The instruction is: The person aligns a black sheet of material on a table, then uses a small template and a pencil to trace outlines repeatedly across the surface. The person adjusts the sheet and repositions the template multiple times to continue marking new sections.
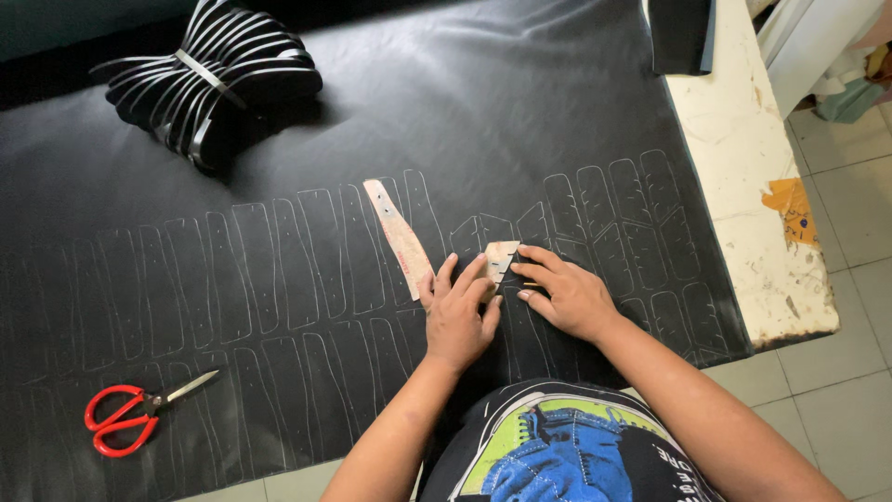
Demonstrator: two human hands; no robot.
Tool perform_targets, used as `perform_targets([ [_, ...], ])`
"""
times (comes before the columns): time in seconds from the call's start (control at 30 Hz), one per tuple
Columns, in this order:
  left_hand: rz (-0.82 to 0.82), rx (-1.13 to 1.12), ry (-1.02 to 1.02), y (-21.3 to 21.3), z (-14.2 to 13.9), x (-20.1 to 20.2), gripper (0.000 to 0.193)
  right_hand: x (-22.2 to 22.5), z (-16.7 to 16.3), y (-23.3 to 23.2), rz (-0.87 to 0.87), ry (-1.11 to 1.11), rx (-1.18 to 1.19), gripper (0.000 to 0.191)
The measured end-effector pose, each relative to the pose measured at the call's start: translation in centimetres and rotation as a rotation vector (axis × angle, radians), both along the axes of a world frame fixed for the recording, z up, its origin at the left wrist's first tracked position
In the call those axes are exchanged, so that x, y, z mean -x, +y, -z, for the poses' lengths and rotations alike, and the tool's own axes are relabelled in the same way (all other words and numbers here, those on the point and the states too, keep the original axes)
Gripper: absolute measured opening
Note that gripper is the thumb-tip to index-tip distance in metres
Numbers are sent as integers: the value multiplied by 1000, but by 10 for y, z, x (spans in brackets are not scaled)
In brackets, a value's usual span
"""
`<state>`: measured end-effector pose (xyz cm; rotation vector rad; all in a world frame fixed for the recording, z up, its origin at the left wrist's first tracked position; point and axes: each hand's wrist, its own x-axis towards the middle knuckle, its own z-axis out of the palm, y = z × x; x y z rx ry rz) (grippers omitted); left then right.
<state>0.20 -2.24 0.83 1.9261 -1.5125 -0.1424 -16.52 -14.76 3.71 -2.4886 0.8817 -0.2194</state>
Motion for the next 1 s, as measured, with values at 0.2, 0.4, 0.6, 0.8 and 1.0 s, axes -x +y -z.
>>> perform_targets([
  [0.2,6,-5,3,1,0,-1,29,-1,0,0,-2,28,-21,41],
  [0.4,-27,-7,25,0,1,0,36,-3,-1,-2,-17,0,-9,42],
  [0.6,-34,-23,21,2,1,0,36,-5,-4,-1,-11,30,-30,42],
  [0.8,-34,-36,-4,3,-1,-1,36,-6,-5,-1,-24,8,-12,40],
  [1.0,-41,-22,-13,3,-3,-3,37,-8,-6,-1,-25,10,-20,40],
])
